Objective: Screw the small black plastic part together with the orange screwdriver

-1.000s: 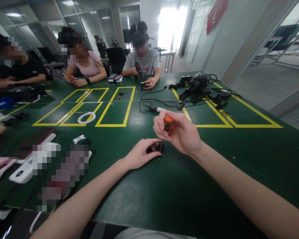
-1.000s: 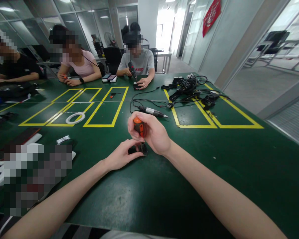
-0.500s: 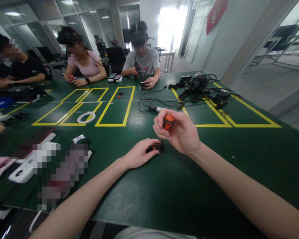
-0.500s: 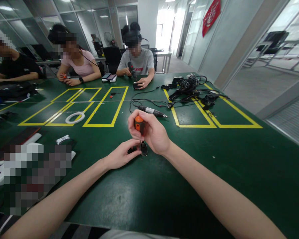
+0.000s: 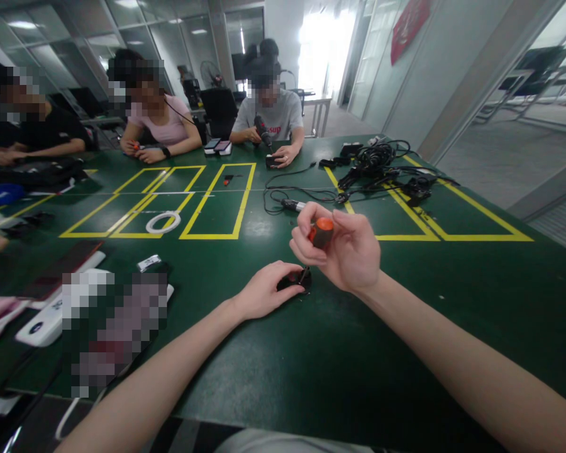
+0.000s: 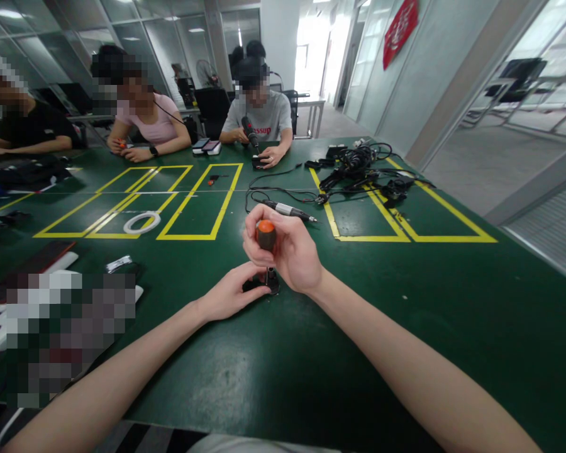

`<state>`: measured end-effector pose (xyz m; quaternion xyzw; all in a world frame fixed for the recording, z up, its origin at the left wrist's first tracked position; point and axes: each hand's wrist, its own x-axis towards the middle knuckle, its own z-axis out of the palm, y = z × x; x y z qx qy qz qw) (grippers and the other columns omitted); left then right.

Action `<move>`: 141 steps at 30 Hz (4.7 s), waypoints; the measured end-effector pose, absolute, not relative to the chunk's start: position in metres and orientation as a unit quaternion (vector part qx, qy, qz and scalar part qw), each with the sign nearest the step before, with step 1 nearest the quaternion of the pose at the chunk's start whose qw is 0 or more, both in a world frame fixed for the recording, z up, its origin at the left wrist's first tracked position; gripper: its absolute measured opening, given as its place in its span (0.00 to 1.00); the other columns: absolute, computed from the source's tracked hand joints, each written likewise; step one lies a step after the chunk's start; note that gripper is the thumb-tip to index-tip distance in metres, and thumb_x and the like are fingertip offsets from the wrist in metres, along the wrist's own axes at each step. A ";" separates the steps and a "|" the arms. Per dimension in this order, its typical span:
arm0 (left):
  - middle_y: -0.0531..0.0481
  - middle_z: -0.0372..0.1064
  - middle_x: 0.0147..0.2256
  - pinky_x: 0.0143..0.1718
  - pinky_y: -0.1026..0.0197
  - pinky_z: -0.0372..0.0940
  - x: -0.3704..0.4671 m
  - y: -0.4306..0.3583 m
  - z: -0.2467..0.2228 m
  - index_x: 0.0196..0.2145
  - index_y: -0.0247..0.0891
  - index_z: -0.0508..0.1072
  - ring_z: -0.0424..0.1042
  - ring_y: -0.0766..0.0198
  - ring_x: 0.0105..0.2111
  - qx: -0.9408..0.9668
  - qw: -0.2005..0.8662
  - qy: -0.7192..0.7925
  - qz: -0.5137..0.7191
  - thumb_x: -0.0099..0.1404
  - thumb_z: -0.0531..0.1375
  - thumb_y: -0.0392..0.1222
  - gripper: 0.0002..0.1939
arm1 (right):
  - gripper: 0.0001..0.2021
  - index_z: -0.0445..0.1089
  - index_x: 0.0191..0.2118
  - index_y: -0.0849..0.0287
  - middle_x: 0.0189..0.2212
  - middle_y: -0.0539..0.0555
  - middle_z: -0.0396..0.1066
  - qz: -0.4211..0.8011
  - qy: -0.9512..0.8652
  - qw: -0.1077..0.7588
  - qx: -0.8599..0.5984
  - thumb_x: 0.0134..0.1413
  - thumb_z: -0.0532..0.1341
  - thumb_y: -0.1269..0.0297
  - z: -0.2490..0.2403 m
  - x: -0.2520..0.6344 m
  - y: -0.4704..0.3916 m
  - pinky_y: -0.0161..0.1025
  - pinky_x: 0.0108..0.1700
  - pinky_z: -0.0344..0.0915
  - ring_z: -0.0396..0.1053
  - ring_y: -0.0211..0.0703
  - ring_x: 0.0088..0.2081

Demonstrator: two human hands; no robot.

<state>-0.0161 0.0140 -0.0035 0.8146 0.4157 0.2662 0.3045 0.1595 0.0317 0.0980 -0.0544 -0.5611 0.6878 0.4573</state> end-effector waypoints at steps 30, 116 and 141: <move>0.45 0.76 0.45 0.50 0.54 0.70 -0.019 0.013 -0.003 0.53 0.37 0.74 0.74 0.57 0.44 0.798 0.321 0.420 0.290 0.66 0.70 0.50 0.22 | 0.19 0.58 0.35 0.54 0.17 0.40 0.57 0.681 -0.557 0.470 -0.078 0.64 0.65 0.48 0.099 0.158 0.029 0.30 0.20 0.45 0.44 0.32 0.16; 0.45 0.79 0.46 0.54 0.53 0.68 -0.023 0.018 -0.004 0.49 0.37 0.78 0.75 0.56 0.46 0.813 0.297 0.413 0.283 0.65 0.70 0.45 0.16 | 0.24 0.63 0.24 0.59 0.17 0.45 0.56 0.701 -0.547 0.455 -0.049 0.68 0.63 0.51 0.102 0.159 0.035 0.31 0.21 0.48 0.48 0.31 0.17; 0.44 0.79 0.47 0.55 0.51 0.68 -0.022 0.016 -0.003 0.49 0.38 0.78 0.75 0.55 0.48 0.810 0.311 0.410 0.282 0.67 0.69 0.45 0.15 | 0.13 0.60 0.34 0.55 0.18 0.42 0.59 0.687 -0.567 0.451 -0.047 0.65 0.62 0.56 0.102 0.161 0.033 0.30 0.20 0.48 0.48 0.32 0.16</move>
